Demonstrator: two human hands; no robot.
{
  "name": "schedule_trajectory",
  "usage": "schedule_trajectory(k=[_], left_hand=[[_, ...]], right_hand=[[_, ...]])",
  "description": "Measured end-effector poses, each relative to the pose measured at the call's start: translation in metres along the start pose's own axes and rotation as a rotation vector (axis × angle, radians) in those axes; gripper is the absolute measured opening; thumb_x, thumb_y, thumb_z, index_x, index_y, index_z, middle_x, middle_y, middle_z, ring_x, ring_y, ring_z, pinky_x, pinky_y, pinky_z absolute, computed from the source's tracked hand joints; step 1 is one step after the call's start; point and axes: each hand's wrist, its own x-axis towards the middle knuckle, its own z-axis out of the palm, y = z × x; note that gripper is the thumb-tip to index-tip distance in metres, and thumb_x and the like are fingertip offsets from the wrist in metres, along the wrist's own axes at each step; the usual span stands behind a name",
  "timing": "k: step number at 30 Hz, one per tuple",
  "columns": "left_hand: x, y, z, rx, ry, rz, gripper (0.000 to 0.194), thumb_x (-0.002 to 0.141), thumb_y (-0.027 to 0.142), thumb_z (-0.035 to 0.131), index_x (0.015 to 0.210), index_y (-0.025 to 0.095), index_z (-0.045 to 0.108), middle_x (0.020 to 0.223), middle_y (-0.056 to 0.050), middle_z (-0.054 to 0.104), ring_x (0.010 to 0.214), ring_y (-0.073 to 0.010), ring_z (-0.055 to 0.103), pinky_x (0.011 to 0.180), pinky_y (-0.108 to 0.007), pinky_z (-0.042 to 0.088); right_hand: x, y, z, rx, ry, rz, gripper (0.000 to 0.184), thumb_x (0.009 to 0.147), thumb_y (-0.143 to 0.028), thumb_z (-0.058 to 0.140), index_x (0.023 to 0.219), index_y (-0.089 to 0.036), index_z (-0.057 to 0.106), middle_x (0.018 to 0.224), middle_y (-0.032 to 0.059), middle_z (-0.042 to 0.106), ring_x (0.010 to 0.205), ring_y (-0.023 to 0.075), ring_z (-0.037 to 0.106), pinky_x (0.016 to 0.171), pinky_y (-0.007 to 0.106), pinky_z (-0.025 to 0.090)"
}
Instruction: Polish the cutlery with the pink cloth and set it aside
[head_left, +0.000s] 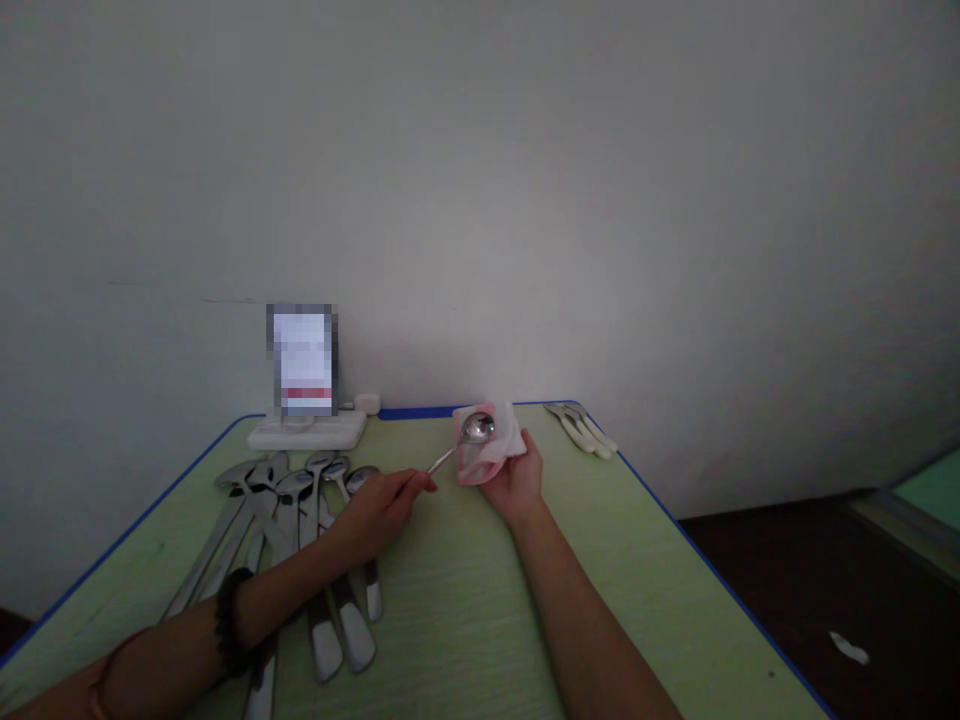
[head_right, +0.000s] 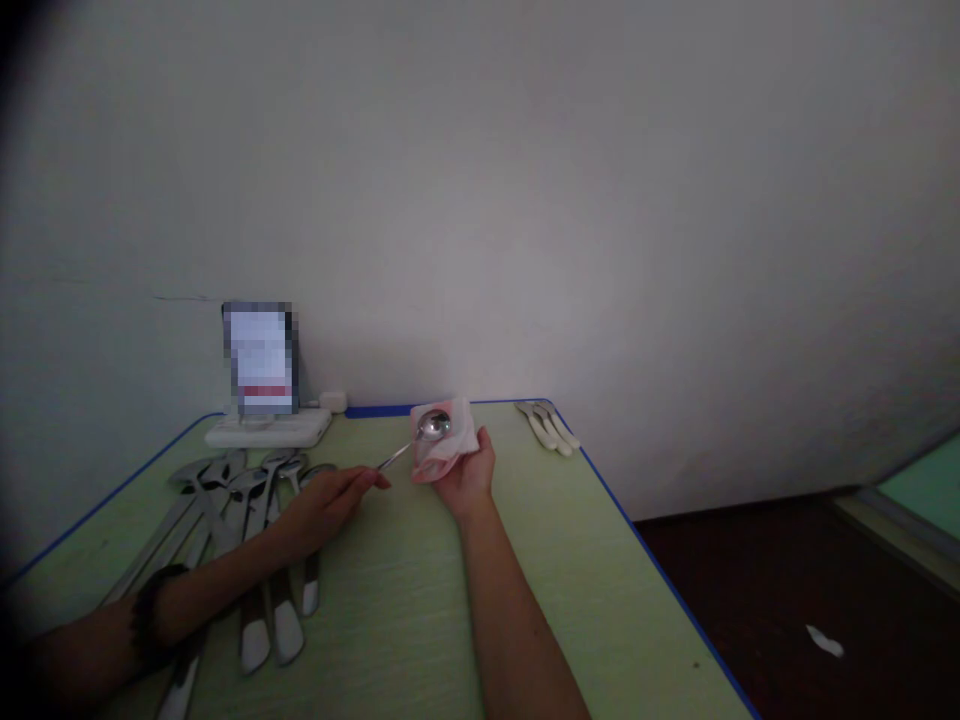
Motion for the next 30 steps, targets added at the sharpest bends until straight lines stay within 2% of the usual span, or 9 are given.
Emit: schedule_trajectory(k=[3,6,11,16,23,30], left_hand=[[-0.0004,0.0010,-0.0003,0.018,-0.014,0.003,0.049,0.088,0.042,0.024,0.093,0.017,0.067,0.046,0.005,0.040,0.049,-0.0139,0.048,0.049,-0.021,0.033],[-0.0017,0.0016,-0.0005,0.013,-0.026,0.004,0.050,0.089,0.042,0.023,0.093,0.017,0.066,0.045,0.004,0.040,0.049,-0.0141,0.048,0.048,-0.021,0.032],[-0.0019,0.0012,0.0002,-0.007,-0.027,0.008,0.050,0.089,0.043,0.023,0.091,0.018,0.066,0.043,0.005,0.040,0.047,-0.0146,0.047,0.050,-0.022,0.033],[-0.0009,0.0019,0.0000,-0.009,-0.021,-0.001,0.050,0.089,0.043,0.023,0.091,0.019,0.066,0.045,0.004,0.043,0.048,-0.0147,0.049,0.050,-0.022,0.034],[-0.0017,0.0043,-0.0017,0.051,-0.035,-0.002,0.049,0.090,0.040,0.022,0.093,0.019,0.066,0.051,0.002,0.054,0.056,-0.0165,0.056,0.055,-0.023,0.038],[-0.0022,0.0058,-0.0019,0.141,-0.094,0.003,0.048,0.091,0.038,0.021,0.095,0.020,0.065,0.060,-0.001,0.061,0.064,-0.0175,0.060,0.061,-0.024,0.041]], right_hand=[[0.0040,0.0002,-0.0019,-0.023,-0.010,0.001,0.023,0.074,-0.030,0.043,0.079,-0.018,0.062,0.073,0.0024,0.068,0.068,0.0183,0.060,0.067,0.033,0.049],[0.0065,0.0014,-0.0028,-0.053,-0.015,0.026,0.023,0.072,-0.025,0.043,0.081,-0.017,0.063,0.073,0.0031,0.067,0.066,0.0178,0.059,0.066,0.031,0.049],[0.0087,0.0046,-0.0023,-0.082,-0.058,-0.020,0.021,0.072,-0.024,0.045,0.081,-0.017,0.063,0.072,0.0021,0.068,0.067,0.0162,0.060,0.070,0.030,0.049],[0.0105,0.0074,-0.0030,-0.123,0.018,-0.069,0.015,0.071,-0.019,0.049,0.077,-0.018,0.063,0.064,0.0000,0.067,0.063,0.0153,0.060,0.067,0.028,0.049],[0.0021,0.0054,0.0026,-0.086,0.014,-0.020,0.016,0.072,-0.019,0.048,0.069,-0.016,0.063,0.065,0.0003,0.068,0.060,0.0126,0.061,0.066,0.023,0.049],[0.0032,0.0075,0.0060,-0.109,0.009,-0.037,0.017,0.076,-0.021,0.049,0.073,-0.015,0.064,0.066,-0.0008,0.068,0.060,0.0110,0.060,0.066,0.021,0.048]])
